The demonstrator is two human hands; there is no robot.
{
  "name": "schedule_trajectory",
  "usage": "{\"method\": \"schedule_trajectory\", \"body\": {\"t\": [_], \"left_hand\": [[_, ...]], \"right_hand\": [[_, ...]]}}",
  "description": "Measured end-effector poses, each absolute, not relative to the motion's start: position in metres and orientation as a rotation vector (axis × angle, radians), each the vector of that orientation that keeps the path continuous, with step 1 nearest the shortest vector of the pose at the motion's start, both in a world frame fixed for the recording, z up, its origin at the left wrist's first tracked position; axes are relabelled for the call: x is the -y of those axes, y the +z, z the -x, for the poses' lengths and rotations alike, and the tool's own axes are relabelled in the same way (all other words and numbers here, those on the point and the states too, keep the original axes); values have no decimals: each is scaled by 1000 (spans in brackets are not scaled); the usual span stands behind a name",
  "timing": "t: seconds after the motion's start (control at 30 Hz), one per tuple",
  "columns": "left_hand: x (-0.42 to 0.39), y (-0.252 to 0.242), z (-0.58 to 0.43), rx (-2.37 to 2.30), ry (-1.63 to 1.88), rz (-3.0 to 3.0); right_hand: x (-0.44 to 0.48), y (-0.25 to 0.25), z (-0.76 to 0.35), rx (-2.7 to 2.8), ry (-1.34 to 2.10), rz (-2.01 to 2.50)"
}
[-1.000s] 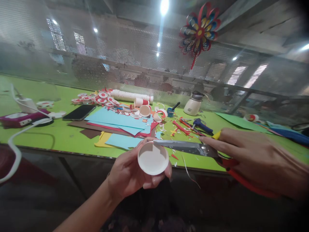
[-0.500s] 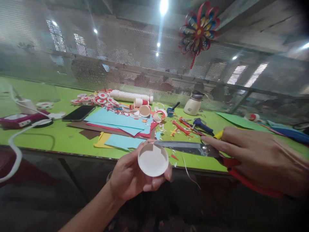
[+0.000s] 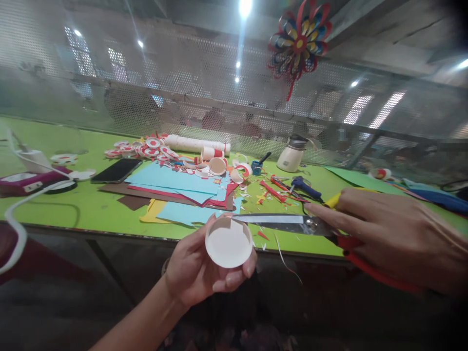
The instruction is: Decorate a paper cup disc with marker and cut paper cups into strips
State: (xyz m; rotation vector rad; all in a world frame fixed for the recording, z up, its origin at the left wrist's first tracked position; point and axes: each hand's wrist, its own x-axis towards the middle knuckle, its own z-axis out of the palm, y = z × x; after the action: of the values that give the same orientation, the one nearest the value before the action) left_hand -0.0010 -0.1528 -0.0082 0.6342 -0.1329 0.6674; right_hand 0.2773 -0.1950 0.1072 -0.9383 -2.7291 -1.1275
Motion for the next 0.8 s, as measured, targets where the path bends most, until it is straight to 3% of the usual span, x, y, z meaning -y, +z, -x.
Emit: {"method": "schedule_trajectory", "body": {"t": [0.8], "left_hand": [[155, -5, 3, 52, 634, -550]], "right_hand": [[199, 102, -274, 2706, -1167, 901]]}}
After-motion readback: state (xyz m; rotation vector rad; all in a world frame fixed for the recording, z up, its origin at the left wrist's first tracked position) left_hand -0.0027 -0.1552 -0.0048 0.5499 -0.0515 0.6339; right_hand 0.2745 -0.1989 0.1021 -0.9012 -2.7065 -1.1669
